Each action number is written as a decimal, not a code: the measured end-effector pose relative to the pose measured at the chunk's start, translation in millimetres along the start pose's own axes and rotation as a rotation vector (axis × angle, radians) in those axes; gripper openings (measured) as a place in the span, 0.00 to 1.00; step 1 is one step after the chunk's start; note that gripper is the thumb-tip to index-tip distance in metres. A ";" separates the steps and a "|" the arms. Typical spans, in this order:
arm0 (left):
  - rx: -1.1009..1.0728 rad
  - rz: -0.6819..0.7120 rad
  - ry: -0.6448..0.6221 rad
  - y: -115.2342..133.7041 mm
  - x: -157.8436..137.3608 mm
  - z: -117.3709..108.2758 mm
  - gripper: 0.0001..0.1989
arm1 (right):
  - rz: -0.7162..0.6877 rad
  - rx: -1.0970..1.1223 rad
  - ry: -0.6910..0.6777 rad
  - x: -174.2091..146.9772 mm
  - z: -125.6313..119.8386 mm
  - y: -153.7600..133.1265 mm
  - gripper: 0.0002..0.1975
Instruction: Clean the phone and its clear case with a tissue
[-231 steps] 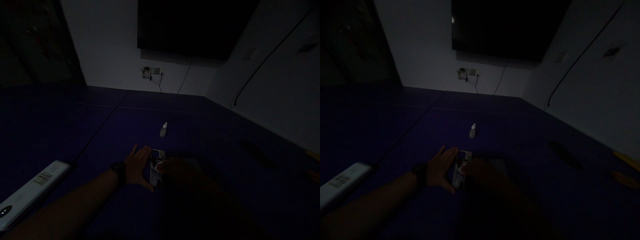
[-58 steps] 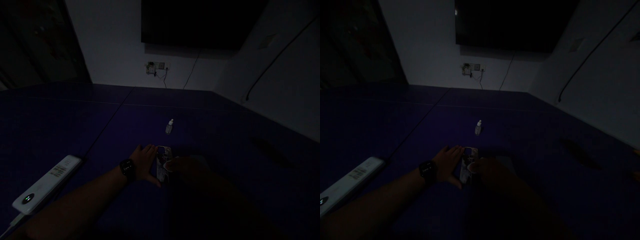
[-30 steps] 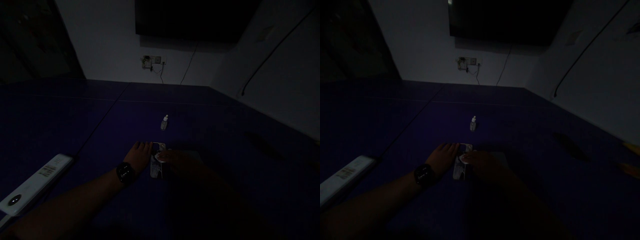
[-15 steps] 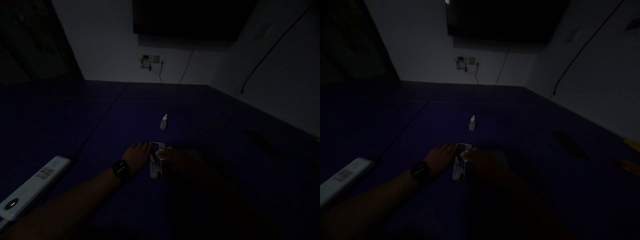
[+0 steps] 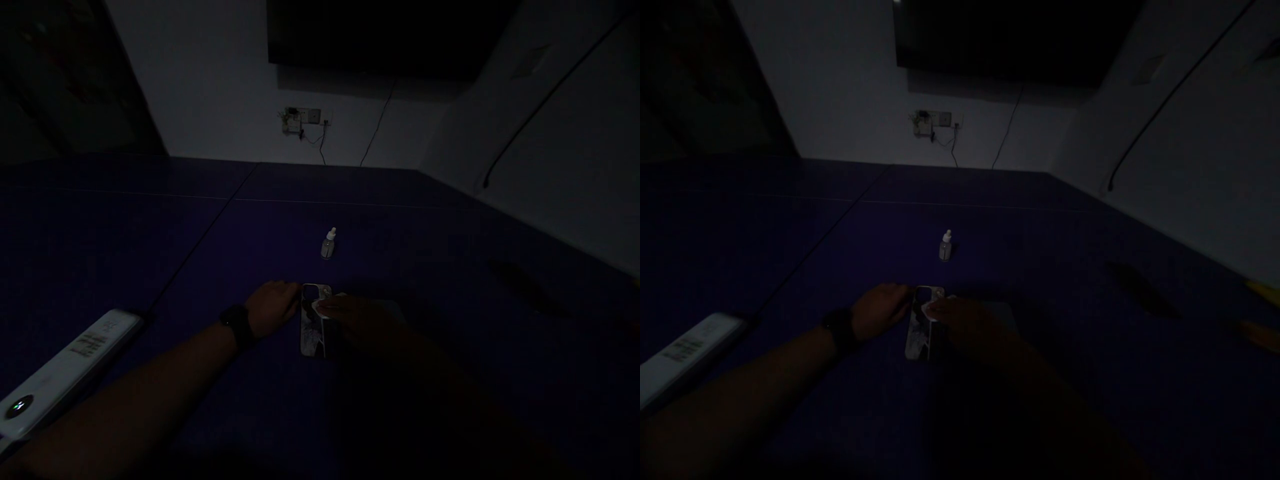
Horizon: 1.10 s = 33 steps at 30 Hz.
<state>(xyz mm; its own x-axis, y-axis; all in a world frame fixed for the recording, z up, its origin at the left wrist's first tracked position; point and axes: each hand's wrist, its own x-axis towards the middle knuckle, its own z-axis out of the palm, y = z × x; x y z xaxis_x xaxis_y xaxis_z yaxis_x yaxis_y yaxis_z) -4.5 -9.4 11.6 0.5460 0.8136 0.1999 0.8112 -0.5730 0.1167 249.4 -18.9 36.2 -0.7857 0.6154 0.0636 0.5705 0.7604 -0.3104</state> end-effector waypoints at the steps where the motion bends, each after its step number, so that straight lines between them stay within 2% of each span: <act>1: 0.013 0.001 -0.008 0.8 -0.2 0.0 0.07 | -0.002 -0.008 -0.009 0.1 -0.1 -0.2 0.30; 7: 0.092 0.021 -0.050 5.3 0.2 -1.5 0.05 | 0.004 -0.048 -0.005 0.2 1.1 -1.6 0.29; 11: 0.162 0.030 -0.064 9.6 0.0 -2.0 0.09 | -0.017 -0.059 0.002 -2.7 0.6 0.5 0.28; 17: 0.232 0.050 -0.073 11.9 -1.2 -2.9 0.13 | -0.192 0.016 0.011 -6.9 4.2 6.4 0.25; 22: 0.269 0.050 -0.055 13.9 -2.5 -2.2 0.15 | 0.004 -0.107 0.073 -3.8 5.1 6.8 0.27; 27: 0.295 0.046 -0.042 16.4 -4.3 -2.8 0.15 | -0.137 0.014 0.056 -13.8 4.0 5.2 0.23; 33: 0.291 0.043 -0.001 17.9 -4.2 -5.3 0.14 | 0.030 -0.165 0.071 0.3 1.7 2.2 0.23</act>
<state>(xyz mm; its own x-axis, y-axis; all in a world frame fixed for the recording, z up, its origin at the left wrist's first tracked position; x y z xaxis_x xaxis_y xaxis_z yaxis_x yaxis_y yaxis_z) 6.6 -23.6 18.0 0.5813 0.7893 0.1974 0.8131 -0.5549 -0.1756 250.0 -17.4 33.9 -0.7518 0.6473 0.1257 0.6298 0.7614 -0.1538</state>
